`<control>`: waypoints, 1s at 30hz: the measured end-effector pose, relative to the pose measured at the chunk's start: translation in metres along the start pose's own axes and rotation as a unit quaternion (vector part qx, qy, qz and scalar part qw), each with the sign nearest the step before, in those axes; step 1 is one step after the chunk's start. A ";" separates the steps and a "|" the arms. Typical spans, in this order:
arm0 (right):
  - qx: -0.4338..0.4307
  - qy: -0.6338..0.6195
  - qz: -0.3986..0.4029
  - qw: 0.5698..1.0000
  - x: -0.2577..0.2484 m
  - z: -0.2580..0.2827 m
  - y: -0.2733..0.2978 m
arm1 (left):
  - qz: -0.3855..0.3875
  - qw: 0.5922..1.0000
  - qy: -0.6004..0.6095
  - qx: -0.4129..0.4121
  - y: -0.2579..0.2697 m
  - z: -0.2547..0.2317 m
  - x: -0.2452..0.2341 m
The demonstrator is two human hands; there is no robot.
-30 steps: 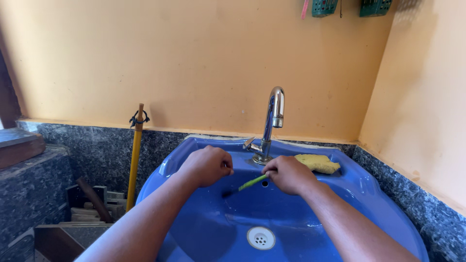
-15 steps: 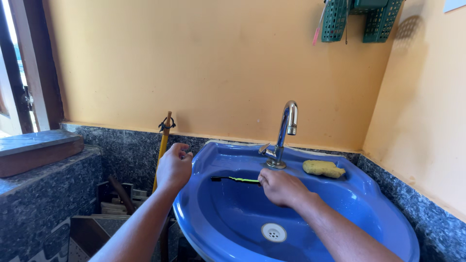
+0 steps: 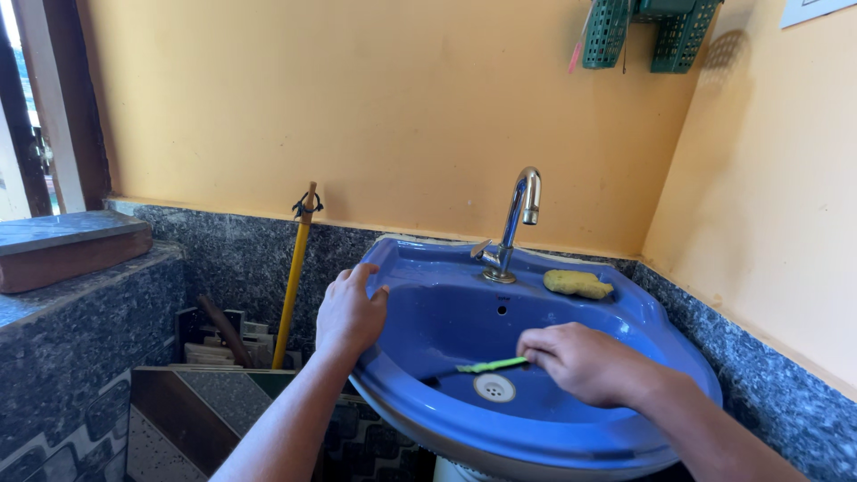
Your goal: The person cleans a blue pedestal sink using a yellow sponge and a green toothbrush. They scrub the sink basin, the faucet, and the white pedestal base, rinsing the sponge and toothbrush under running water as needed.
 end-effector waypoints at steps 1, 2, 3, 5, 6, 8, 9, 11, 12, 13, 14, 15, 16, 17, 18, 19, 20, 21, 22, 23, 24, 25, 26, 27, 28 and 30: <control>0.031 -0.002 -0.002 1.000 -0.004 -0.004 0.007 | 0.001 1.000 -0.004 0.004 0.005 -0.001 -0.001; 0.063 -0.003 -0.004 0.998 -0.007 -0.008 0.016 | 0.002 1.000 -0.009 0.008 0.008 -0.002 -0.002; 0.096 -0.004 -0.006 0.995 -0.010 -0.011 0.027 | 0.003 1.000 -0.015 0.013 0.011 -0.002 -0.002; 0.127 -0.038 -0.088 0.987 -0.016 -0.007 0.041 | 0.006 0.999 -0.026 0.026 0.014 -0.005 -0.002; 0.143 -0.054 -0.131 0.980 -0.019 -0.007 0.049 | -0.008 0.998 -0.023 0.056 0.017 -0.011 -0.003; 0.106 -0.074 -0.200 0.971 -0.019 0.001 0.068 | -0.038 0.993 -0.020 0.114 0.025 -0.023 -0.010; 0.085 -0.084 -0.234 0.965 -0.018 0.005 0.076 | -0.017 0.988 0.007 0.153 0.031 -0.032 -0.010; 0.138 -0.103 -0.299 0.939 -0.014 -0.010 0.093 | 0.026 0.972 0.059 0.227 0.048 -0.047 -0.013; 0.164 -0.114 -0.329 0.923 -0.013 -0.019 0.099 | 0.080 0.974 0.036 0.208 0.050 -0.045 -0.007; 0.162 -0.100 -0.318 0.929 -0.007 -0.022 0.101 | 0.143 0.972 0.014 0.188 0.056 -0.044 0.004; 0.160 -0.087 -0.306 0.934 -0.005 -0.026 0.098 | 0.204 0.965 -0.009 0.167 0.063 -0.041 0.016; 0.157 -0.074 -0.295 0.940 -0.006 -0.030 0.094 | 0.201 0.965 -0.008 0.166 0.064 -0.042 0.015; 0.189 -0.085 -0.253 0.945 -0.002 -0.040 0.089 | 0.198 0.966 -0.008 0.166 0.065 -0.043 0.013; 0.220 -0.096 -0.212 0.947 0.000 -0.050 0.085 | 0.195 0.966 -0.007 0.168 0.067 -0.044 0.013; 0.252 -0.107 -0.171 0.946 0.006 -0.056 0.085 | 0.199 0.966 -0.008 0.165 0.073 -0.042 0.014; 0.261 -0.094 -0.141 0.950 0.006 -0.059 0.081 | 0.195 0.966 -0.008 0.168 0.072 -0.045 0.012; 0.271 -0.081 -0.110 0.953 0.007 -0.062 0.078 | 0.190 0.967 -0.007 0.171 0.069 -0.050 0.010; 0.281 -0.070 -0.077 0.954 0.012 -0.065 0.074 | 0.195 0.965 -0.030 0.169 0.068 -0.052 0.012; 0.277 -0.082 -0.074 0.954 0.013 -0.068 0.071 | 0.201 0.964 -0.053 0.168 0.067 -0.053 0.014; 0.275 -0.095 -0.070 0.954 0.015 -0.070 0.069 | 0.207 0.961 -0.077 0.166 0.067 -0.053 0.016; 0.272 -0.108 -0.066 0.954 0.018 -0.073 0.067 | 0.218 0.959 -0.078 0.162 0.068 -0.053 0.017; 0.277 -0.104 -0.068 0.953 0.019 -0.075 0.066 | 0.228 0.957 -0.080 0.158 0.069 -0.051 0.018; 0.282 -0.100 -0.070 0.952 0.021 -0.077 0.067 | 0.239 0.956 -0.081 0.153 0.070 -0.049 0.020; 0.288 -0.095 -0.074 0.950 0.021 -0.080 0.068 | 0.216 0.959 -0.064 0.173 0.071 -0.052 0.017; 0.301 -0.093 -0.061 0.947 0.023 -0.085 0.070 | 0.193 0.961 -0.046 0.193 0.073 -0.053 0.014; 0.327 -0.091 -0.034 0.940 0.035 -0.097 0.072 | 0.190 0.956 -0.065 0.212 0.069 -0.045 0.023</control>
Point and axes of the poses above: each hand's wrist, its own y-axis away from the middle knuckle, its own x-axis out of the palm, z = x × y, the point moved 10 cm from there along -y, towards the middle knuckle, and after that the axes turned 3 degrees about -x, right-handed, at the moved point
